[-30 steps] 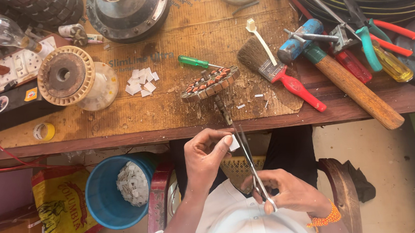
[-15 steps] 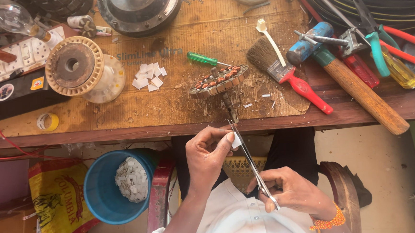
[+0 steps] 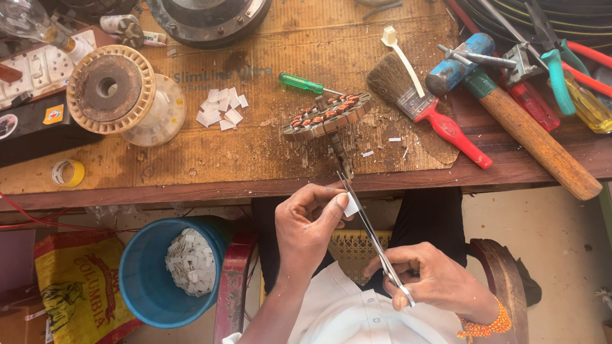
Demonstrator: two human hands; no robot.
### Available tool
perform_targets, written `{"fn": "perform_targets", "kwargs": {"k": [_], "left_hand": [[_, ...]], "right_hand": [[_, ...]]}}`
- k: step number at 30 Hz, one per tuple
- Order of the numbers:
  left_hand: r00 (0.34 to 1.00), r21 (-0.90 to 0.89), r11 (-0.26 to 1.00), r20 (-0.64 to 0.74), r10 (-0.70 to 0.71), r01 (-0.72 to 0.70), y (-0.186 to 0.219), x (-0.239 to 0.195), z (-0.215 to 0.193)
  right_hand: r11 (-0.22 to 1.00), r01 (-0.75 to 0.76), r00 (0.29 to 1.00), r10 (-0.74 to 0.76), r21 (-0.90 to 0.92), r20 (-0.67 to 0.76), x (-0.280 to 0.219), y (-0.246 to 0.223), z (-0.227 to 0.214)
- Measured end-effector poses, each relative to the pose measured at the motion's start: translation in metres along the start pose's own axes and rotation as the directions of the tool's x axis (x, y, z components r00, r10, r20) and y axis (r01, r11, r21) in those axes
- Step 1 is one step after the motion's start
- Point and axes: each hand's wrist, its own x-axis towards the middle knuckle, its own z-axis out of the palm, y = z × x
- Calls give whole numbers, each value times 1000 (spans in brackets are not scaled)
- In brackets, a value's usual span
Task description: The person cuts small white paper pieces with scissors and inserts them into slots on a circular motor stator. They use a screwdriver to press the pieces into place and repeat the process across multiple slots.
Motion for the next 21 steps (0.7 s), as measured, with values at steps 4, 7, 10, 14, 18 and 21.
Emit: {"fn": "perform_targets", "kwargs": {"k": [4, 7, 10, 14, 18, 21], "left_hand": [[1000, 30, 999, 5, 12, -12, 0, 2, -2], [1000, 25, 1000, -4, -8, 8, -2, 3, -2], [1000, 16, 1000, -1, -24, 24, -4, 4, -3], [998, -20, 998, -10, -56, 55, -10, 5, -3], [998, -44, 997, -14, -67, 67, -14, 6, -3], [996, -61, 995, -22, -84, 82, -16, 7, -3]], "right_hand": [[999, 6, 999, -7, -34, -37, 0, 1, -1], [998, -41, 998, 39, -37, -47, 0, 3, -2], [999, -44, 999, 44, -24, -27, -1, 6, -4], [999, -36, 999, 35, -35, -19, 0, 11, -6], [998, -37, 999, 36, -43, -16, 2, 17, -6], [999, -19, 1000, 18, -33, -11, 3, 23, -8]]}}
